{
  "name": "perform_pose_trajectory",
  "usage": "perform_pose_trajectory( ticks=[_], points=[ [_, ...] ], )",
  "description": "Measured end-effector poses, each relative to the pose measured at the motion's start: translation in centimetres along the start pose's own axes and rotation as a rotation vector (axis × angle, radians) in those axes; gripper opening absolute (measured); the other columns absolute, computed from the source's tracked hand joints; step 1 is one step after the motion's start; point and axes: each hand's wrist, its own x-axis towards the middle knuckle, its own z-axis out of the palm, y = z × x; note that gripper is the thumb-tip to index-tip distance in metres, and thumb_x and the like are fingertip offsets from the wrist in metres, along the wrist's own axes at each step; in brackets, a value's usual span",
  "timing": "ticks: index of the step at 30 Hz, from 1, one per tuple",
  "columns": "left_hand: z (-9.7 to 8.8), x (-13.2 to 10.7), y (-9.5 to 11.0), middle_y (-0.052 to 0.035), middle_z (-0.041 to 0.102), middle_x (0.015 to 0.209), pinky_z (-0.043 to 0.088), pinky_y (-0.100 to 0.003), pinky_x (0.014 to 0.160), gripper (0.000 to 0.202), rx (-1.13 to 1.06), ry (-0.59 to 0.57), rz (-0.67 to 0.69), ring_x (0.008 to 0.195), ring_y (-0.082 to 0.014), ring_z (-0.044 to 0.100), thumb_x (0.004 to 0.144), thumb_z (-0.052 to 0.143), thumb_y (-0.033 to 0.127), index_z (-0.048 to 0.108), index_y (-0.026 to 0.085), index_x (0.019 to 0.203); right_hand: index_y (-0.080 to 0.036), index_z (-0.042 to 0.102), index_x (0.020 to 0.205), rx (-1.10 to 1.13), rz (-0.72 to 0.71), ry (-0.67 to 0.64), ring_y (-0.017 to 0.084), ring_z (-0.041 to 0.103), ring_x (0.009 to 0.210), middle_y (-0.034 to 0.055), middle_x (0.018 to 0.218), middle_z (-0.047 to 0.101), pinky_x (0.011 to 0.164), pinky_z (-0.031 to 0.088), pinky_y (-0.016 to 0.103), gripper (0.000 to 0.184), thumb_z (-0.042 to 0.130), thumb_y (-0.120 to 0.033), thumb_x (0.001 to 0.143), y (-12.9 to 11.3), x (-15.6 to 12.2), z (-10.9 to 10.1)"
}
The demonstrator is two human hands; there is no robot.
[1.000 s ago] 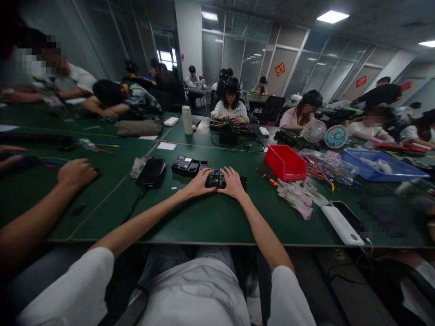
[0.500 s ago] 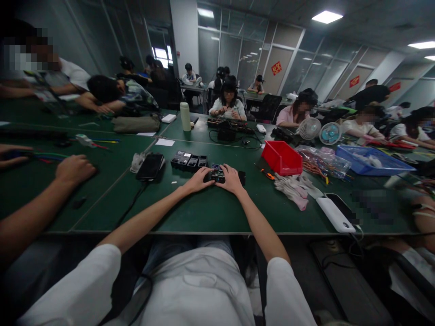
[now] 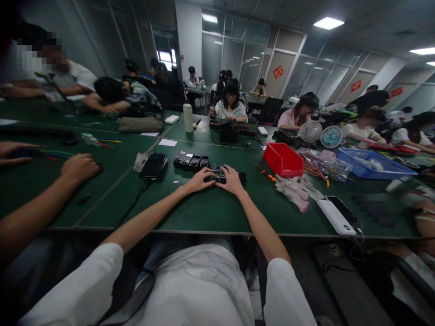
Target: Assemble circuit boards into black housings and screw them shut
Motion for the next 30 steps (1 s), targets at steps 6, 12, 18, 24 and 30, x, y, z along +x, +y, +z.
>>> perform_pose_trajectory(
  ticks=[6, 12, 18, 24, 30],
  points=[
    [-0.3, -0.1, 0.1, -0.0062, 0.052, 0.11, 0.046, -0.038, 0.099, 0.03, -0.026, -0.008, 0.006, 0.104, -0.0191, 0.057, 0.082, 0.059, 0.041, 0.065, 0.022, 0.105, -0.023, 0.035, 0.141, 0.01, -0.002, -0.004, 0.033, 0.037, 0.129, 0.0137, 0.143, 0.037, 0.101, 0.036, 0.052, 0.081, 0.063, -0.059, 0.074, 0.1, -0.2, -0.1],
    [-0.6, -0.1, 0.8, -0.0051, 0.053, 0.104, 0.048, -0.036, 0.095, 0.027, -0.022, -0.019, -0.016, 0.098, -0.0181, 0.058, 0.084, 0.054, 0.04, 0.065, 0.021, 0.101, -0.022, 0.036, 0.141, 0.019, -0.037, -0.007, 0.033, 0.04, 0.124, 0.0144, 0.137, 0.041, 0.101, 0.037, 0.051, 0.087, 0.065, -0.063, 0.07, 0.0, -0.3, -0.7],
    [-0.7, -0.1, 1.0, -0.0037, 0.056, 0.094, 0.051, -0.035, 0.083, 0.024, -0.063, 0.017, -0.069, 0.082, -0.0155, 0.06, 0.085, 0.051, 0.037, 0.063, 0.019, 0.094, -0.021, 0.037, 0.14, 0.024, -0.075, -0.022, 0.033, 0.042, 0.12, 0.0139, 0.133, 0.043, 0.103, 0.036, 0.051, 0.089, 0.066, -0.066, 0.068, -0.5, -0.4, -1.1],
    [-0.3, 0.1, 0.4, -0.0055, 0.058, 0.102, 0.053, -0.035, 0.081, 0.029, -0.104, 0.036, -0.11, 0.088, -0.0166, 0.061, 0.084, 0.054, 0.037, 0.056, 0.018, 0.105, -0.023, 0.035, 0.142, 0.025, -0.055, -0.043, 0.034, 0.04, 0.123, 0.014, 0.136, 0.042, 0.101, 0.036, 0.053, 0.09, 0.065, -0.066, 0.069, -0.7, -0.4, -1.1],
    [0.0, 0.0, 0.0, -0.008, 0.056, 0.112, 0.053, -0.036, 0.082, 0.041, -0.167, 0.052, -0.156, 0.091, -0.0168, 0.061, 0.081, 0.059, 0.041, 0.05, 0.017, 0.113, -0.024, 0.035, 0.141, 0.033, -0.041, -0.059, 0.034, 0.038, 0.126, 0.0142, 0.138, 0.041, 0.1, 0.037, 0.054, 0.089, 0.064, -0.067, 0.069, -0.7, -0.3, -0.9]
  ],
)
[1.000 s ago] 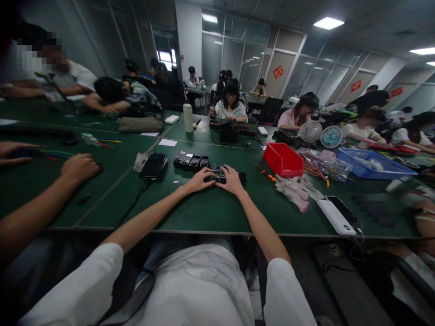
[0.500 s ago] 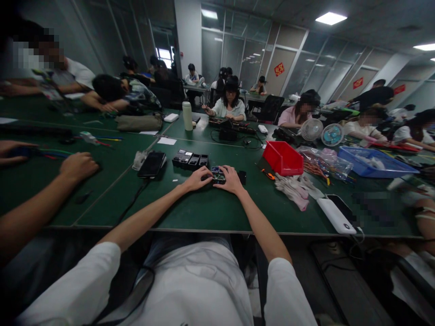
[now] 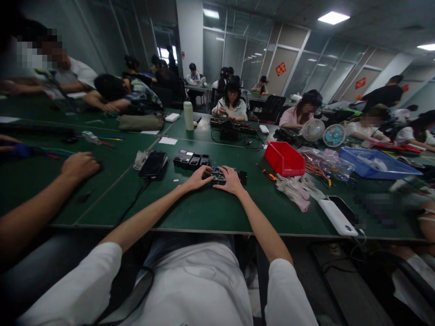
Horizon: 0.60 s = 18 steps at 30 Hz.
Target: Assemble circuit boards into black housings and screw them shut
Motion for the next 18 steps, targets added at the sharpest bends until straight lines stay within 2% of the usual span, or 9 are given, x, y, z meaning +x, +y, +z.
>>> perform_pose_trajectory(
  ticks=[9, 13, 18],
  points=[
    [-0.15, -0.25, -0.13, -0.0095, 0.051, 0.118, 0.053, -0.039, 0.085, 0.054, -0.035, -0.049, 0.016, 0.095, -0.0191, 0.06, 0.076, 0.065, 0.044, 0.046, 0.018, 0.12, -0.022, 0.035, 0.141, 0.046, -0.04, 0.004, 0.033, 0.039, 0.127, 0.0141, 0.137, 0.042, 0.103, 0.035, 0.052, 0.086, 0.065, -0.062, 0.072, -0.02, 0.02, 0.01],
    [-0.34, -0.28, 0.01, -0.0113, 0.047, 0.124, 0.053, -0.038, 0.085, 0.066, -0.03, -0.059, 0.033, 0.095, -0.0192, 0.06, 0.072, 0.068, 0.046, 0.042, 0.018, 0.126, -0.021, 0.035, 0.141, 0.053, -0.061, 0.019, 0.033, 0.04, 0.125, 0.0143, 0.136, 0.043, 0.105, 0.033, 0.052, 0.085, 0.065, -0.06, 0.072, -0.21, 0.07, 0.04],
    [-0.69, -0.03, -0.4, -0.0133, 0.049, 0.127, 0.05, -0.042, 0.092, 0.081, -0.006, -0.125, 0.052, 0.1, -0.0224, 0.058, 0.07, 0.07, 0.046, 0.034, 0.018, 0.137, -0.023, 0.033, 0.142, 0.056, -0.058, -0.006, 0.034, 0.039, 0.125, 0.0134, 0.137, 0.042, 0.105, 0.031, 0.055, 0.085, 0.065, -0.059, 0.072, -0.24, 0.2, 0.09]
  ],
)
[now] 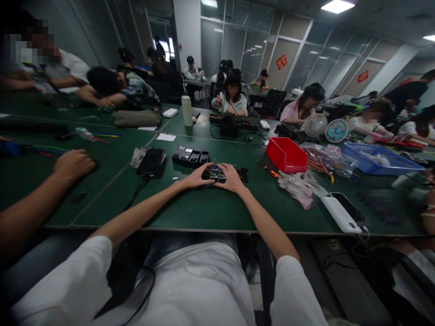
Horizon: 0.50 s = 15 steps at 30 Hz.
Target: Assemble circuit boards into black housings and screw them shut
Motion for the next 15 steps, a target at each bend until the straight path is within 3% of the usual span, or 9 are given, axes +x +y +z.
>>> perform_pose_trajectory(
  ticks=[7, 15],
  points=[
    [-0.9, 0.9, -1.2, -0.0149, 0.047, 0.13, 0.047, -0.044, 0.097, 0.089, 0.016, -0.113, 0.046, 0.109, -0.026, 0.055, 0.067, 0.073, 0.049, 0.032, 0.017, 0.139, -0.021, 0.032, 0.142, 0.042, -0.034, -0.054, 0.033, 0.039, 0.126, 0.0138, 0.138, 0.041, 0.106, 0.033, 0.053, 0.085, 0.063, -0.06, 0.073, 0.3, 0.6, -0.2],
    [-1.2, 1.6, -1.7, -0.013, 0.042, 0.131, 0.047, -0.043, 0.097, 0.09, -0.007, -0.127, 0.032, 0.11, -0.0259, 0.054, 0.065, 0.073, 0.05, 0.031, 0.021, 0.139, -0.023, 0.028, 0.144, 0.042, -0.025, -0.092, 0.035, 0.039, 0.127, 0.0131, 0.14, 0.04, 0.106, 0.033, 0.055, 0.084, 0.062, -0.057, 0.075, 0.4, 1.5, -0.5]
  ],
)
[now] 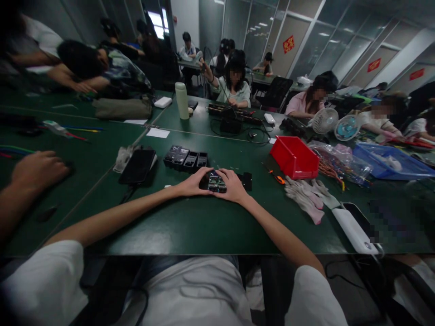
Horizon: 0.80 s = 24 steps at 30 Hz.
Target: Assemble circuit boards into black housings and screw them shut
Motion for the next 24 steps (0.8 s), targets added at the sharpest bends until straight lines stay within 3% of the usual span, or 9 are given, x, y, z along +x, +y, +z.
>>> perform_pose_trajectory(
  ticks=[4, 14, 19, 24],
  points=[
    [-0.03, 0.04, -0.35, -0.0128, 0.041, 0.133, 0.042, -0.045, 0.104, 0.091, -0.016, -0.006, -0.012, 0.121, -0.029, 0.047, 0.067, 0.072, 0.049, 0.027, 0.022, 0.141, -0.024, 0.025, 0.146, -0.018, 0.046, -0.006, 0.035, 0.036, 0.13, 0.0122, 0.143, 0.037, 0.107, 0.033, 0.055, 0.085, 0.061, -0.056, 0.077, 0.14, 0.13, 0.25],
    [-0.51, 0.41, 0.01, -0.0124, 0.038, 0.135, 0.048, -0.044, 0.096, 0.092, -0.06, -0.035, -0.07, 0.108, -0.0252, 0.054, 0.067, 0.072, 0.05, 0.025, 0.024, 0.142, -0.028, 0.023, 0.147, -0.013, 0.077, -0.056, 0.039, 0.021, 0.14, 0.0067, 0.153, 0.023, 0.111, 0.025, 0.061, 0.085, 0.06, -0.057, 0.077, 0.46, -0.06, 0.07],
    [-0.56, 0.49, 0.04, -0.0125, 0.039, 0.133, 0.05, -0.043, 0.093, 0.091, -0.078, -0.028, -0.083, 0.104, -0.0237, 0.055, 0.067, 0.073, 0.051, 0.027, 0.024, 0.141, -0.027, 0.028, 0.146, 0.008, 0.038, -0.053, 0.038, 0.022, 0.14, 0.0072, 0.152, 0.026, 0.111, 0.024, 0.061, 0.075, 0.056, -0.054, 0.081, 0.67, -0.3, 0.22],
    [-0.6, 0.69, -0.01, -0.014, 0.038, 0.136, 0.048, -0.044, 0.097, 0.093, -0.069, -0.043, -0.07, 0.111, -0.0261, 0.053, 0.066, 0.073, 0.05, 0.026, 0.022, 0.142, -0.022, 0.033, 0.142, -0.005, -0.018, -0.041, 0.037, 0.028, 0.137, 0.0132, 0.146, 0.036, 0.109, 0.027, 0.061, 0.071, 0.056, -0.051, 0.082, 0.93, 0.02, 0.32]
  ],
)
